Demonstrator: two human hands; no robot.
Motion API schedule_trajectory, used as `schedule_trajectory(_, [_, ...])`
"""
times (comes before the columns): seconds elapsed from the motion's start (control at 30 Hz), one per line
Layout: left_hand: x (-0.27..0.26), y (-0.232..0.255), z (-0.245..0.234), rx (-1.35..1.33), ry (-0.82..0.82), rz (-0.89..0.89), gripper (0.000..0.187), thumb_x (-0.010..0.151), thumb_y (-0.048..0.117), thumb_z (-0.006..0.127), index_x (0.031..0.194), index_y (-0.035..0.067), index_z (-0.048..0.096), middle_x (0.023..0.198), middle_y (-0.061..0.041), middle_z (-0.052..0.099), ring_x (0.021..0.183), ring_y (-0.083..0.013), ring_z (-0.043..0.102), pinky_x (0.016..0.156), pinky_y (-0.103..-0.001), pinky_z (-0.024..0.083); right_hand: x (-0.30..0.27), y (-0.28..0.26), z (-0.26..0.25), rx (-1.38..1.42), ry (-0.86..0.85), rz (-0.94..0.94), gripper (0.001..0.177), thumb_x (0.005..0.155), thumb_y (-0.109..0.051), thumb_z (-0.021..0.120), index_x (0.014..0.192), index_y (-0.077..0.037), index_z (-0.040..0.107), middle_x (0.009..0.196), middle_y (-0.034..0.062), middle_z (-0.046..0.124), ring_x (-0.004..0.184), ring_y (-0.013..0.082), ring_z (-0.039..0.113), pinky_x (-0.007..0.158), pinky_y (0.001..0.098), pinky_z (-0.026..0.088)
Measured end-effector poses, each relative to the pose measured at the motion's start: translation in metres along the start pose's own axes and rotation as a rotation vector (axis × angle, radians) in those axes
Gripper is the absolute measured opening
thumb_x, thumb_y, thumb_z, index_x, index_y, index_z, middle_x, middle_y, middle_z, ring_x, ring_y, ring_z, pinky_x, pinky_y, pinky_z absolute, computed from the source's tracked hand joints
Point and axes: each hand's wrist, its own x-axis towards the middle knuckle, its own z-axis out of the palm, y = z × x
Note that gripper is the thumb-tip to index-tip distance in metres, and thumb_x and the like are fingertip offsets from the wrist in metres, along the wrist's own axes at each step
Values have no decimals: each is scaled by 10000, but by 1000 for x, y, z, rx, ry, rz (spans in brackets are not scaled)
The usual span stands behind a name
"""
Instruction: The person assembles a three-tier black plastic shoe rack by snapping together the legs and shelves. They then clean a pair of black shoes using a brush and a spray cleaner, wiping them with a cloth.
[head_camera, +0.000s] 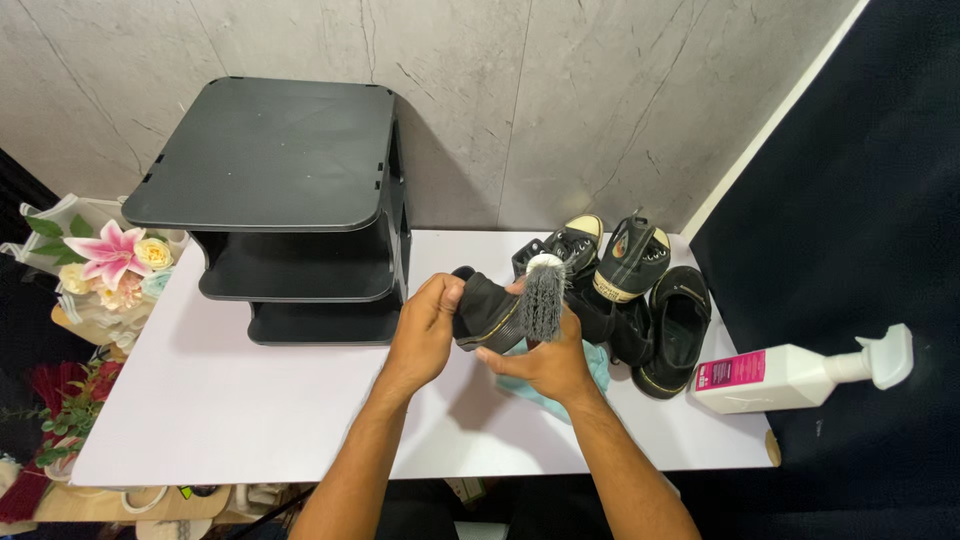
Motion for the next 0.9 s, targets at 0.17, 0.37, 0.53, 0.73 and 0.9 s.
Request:
schedule_trajectory(0.17, [-3, 14, -1, 131, 197, 189, 226, 1030, 239, 610, 1084, 23, 651, 1035, -102, 627, 849, -203, 641, 738, -351, 528, 8, 0, 10, -68, 21, 162, 631, 661, -98, 982, 1164, -41, 606, 1027, 72, 725, 979, 145, 711, 873, 294, 598])
schedule_trajectory(0.37, [-16, 41, -4, 311, 124, 434, 379, 894, 260, 789, 1222, 84, 722, 1296, -163, 523, 1109, -321, 608, 900, -407, 550, 14, 12, 23, 324, 127, 234, 820, 715, 49, 832, 1419, -31, 418, 1247, 75, 576, 1118, 134, 627, 908, 277, 593])
schedule_trajectory(0.53, [-11, 40, -11, 359, 101, 357, 445, 870, 259, 824, 1271, 105, 708, 1333, -157, 561, 1118, -289, 646, 945, -396, 579, 8, 23, -3, 407, -77, 193, 684, 923, -33, 640, 1531, -17, 328, 1259, 74, 565, 1107, 107, 581, 932, 220, 536])
schedule_trajectory(0.73, [-10, 33, -13, 315, 198, 393, 451, 885, 59, 771, 1321, 78, 657, 1336, -163, 640, 1159, -314, 699, 922, -377, 619, 3, 16, -16, 676, -13, 204, 472, 1188, -253, 484, 1559, 35, 531, 824, -12, 545, 684, 14, 525, 558, 141, 433])
schedule_trajectory(0.9, [-11, 23, -27, 366, 250, 457, 396, 924, 27, 730, 1305, 59, 630, 1324, -179, 652, 1163, -339, 698, 935, -382, 616, 2, -1, -10, -349, 132, -173, 494, 1162, -250, 465, 1607, -63, 362, 1311, 201, 627, 1097, 307, 691, 870, 424, 581])
